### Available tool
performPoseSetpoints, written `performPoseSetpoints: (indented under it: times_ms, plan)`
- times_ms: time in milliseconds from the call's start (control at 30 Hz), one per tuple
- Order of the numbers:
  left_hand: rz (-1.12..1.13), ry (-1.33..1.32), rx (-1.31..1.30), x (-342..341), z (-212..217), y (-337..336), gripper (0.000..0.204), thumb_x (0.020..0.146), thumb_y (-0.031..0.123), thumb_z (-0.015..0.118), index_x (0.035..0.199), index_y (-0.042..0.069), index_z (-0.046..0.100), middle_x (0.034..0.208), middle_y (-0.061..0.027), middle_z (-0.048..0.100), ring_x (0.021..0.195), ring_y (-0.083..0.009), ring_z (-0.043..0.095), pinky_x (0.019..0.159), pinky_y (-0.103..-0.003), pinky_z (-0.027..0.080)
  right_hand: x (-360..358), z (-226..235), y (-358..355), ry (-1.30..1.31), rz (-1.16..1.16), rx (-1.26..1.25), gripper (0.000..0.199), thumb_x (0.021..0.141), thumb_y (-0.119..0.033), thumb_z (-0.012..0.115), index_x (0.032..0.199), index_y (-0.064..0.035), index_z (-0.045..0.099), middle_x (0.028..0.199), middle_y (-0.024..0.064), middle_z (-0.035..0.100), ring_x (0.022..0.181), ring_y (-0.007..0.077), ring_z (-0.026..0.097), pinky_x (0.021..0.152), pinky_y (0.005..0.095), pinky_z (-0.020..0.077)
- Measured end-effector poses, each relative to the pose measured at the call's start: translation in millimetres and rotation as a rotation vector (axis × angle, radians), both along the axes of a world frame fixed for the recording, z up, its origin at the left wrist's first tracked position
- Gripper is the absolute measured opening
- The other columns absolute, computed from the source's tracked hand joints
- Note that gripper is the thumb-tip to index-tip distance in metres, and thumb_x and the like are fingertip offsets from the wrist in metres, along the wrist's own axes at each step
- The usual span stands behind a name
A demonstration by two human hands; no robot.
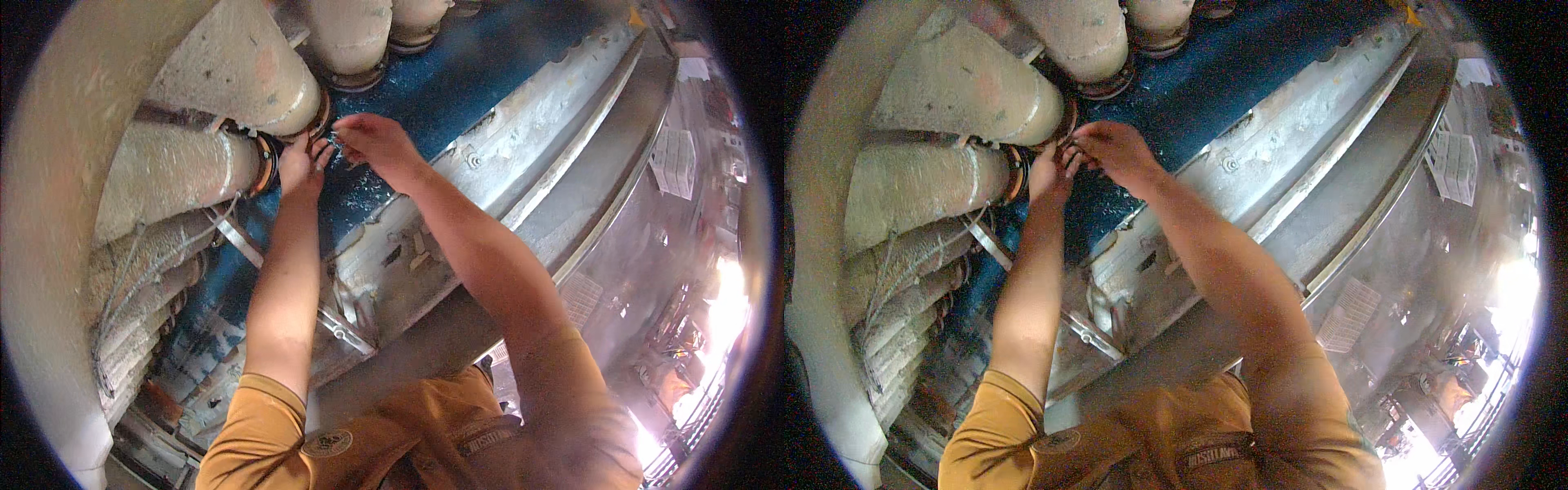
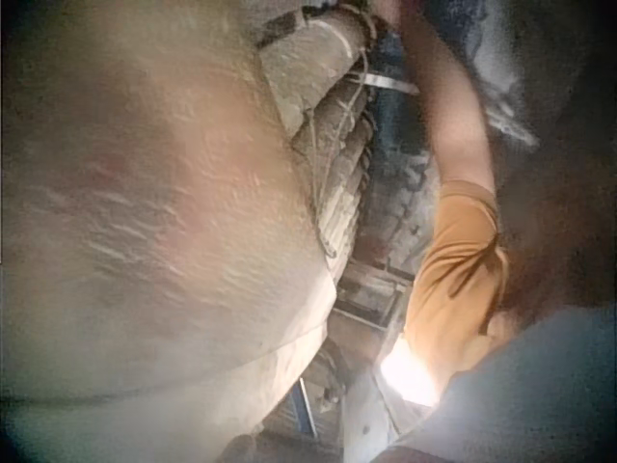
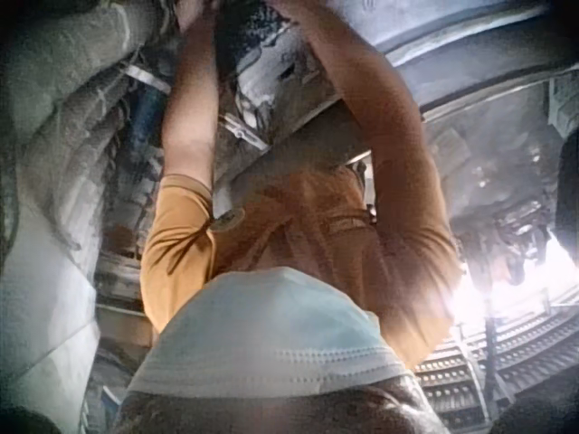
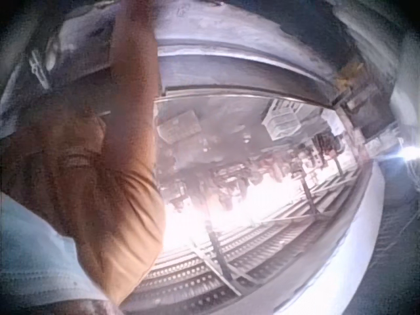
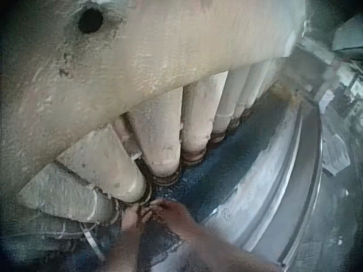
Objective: The person uses a wrench to tighten or loosen bolts on a large industrial machine with multiple cylindrical components. They move around the machine to access different sections and continue the adjustment process.
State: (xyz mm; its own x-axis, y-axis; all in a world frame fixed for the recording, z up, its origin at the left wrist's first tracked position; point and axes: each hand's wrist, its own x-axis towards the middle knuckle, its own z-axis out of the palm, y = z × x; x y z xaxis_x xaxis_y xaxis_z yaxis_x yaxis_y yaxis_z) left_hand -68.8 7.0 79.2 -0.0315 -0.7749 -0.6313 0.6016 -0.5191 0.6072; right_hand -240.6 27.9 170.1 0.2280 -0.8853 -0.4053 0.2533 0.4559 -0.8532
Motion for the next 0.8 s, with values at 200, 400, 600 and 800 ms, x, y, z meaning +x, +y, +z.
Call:
performPoseSetpoints:
  times_ms: [200,400,600,800]
  plan:
    - [0.000,0.063,-0.083,-13,15,-1,0.022,0.093,0.017,0.048,0.105,0.000,0.053,0.093,-0.0102,0.062,0.079,-0.0208,0.062,0.072,-0.037,0.054,26,-48,-36,-0.050,-0.020,-0.048,0.023,0.087,-0.010,0.051,0.101,0.0084,0.056,0.084,0.0138,0.062,0.067,0.0202,0.064,0.056,0.0307,0.0530]
    - [0.063,0.018,-0.021,-19,31,0,0.023,0.091,0.014,0.047,0.106,-0.004,0.051,0.093,-0.0124,0.061,0.079,-0.0239,0.061,0.074,-0.040,0.055,23,-51,-41,-0.136,0.031,0.030,0.022,0.088,-0.007,0.051,0.102,0.0102,0.052,0.087,0.0150,0.061,0.071,0.0236,0.065,0.058,0.0328,0.0553]
    - [0.050,0.038,-0.047,-20,21,-3,0.023,0.091,0.013,0.049,0.107,-0.003,0.050,0.093,-0.0118,0.061,0.077,-0.0227,0.062,0.072,-0.039,0.054,23,-76,-45,-0.071,-0.010,-0.031,0.024,0.084,-0.008,0.054,0.099,0.0105,0.055,0.080,0.0140,0.063,0.065,0.0205,0.064,0.054,0.0311,0.0515]
    - [0.077,0.022,-0.017,-22,24,-1,0.022,0.091,0.013,0.048,0.108,-0.001,0.049,0.093,-0.0111,0.060,0.077,-0.0225,0.062,0.070,-0.038,0.054,22,-70,-49,0.315,0.037,-0.306,0.021,0.082,-0.006,0.055,0.096,0.0095,0.056,0.074,0.0141,0.062,0.061,0.0221,0.064,0.053,0.0312,0.0524]
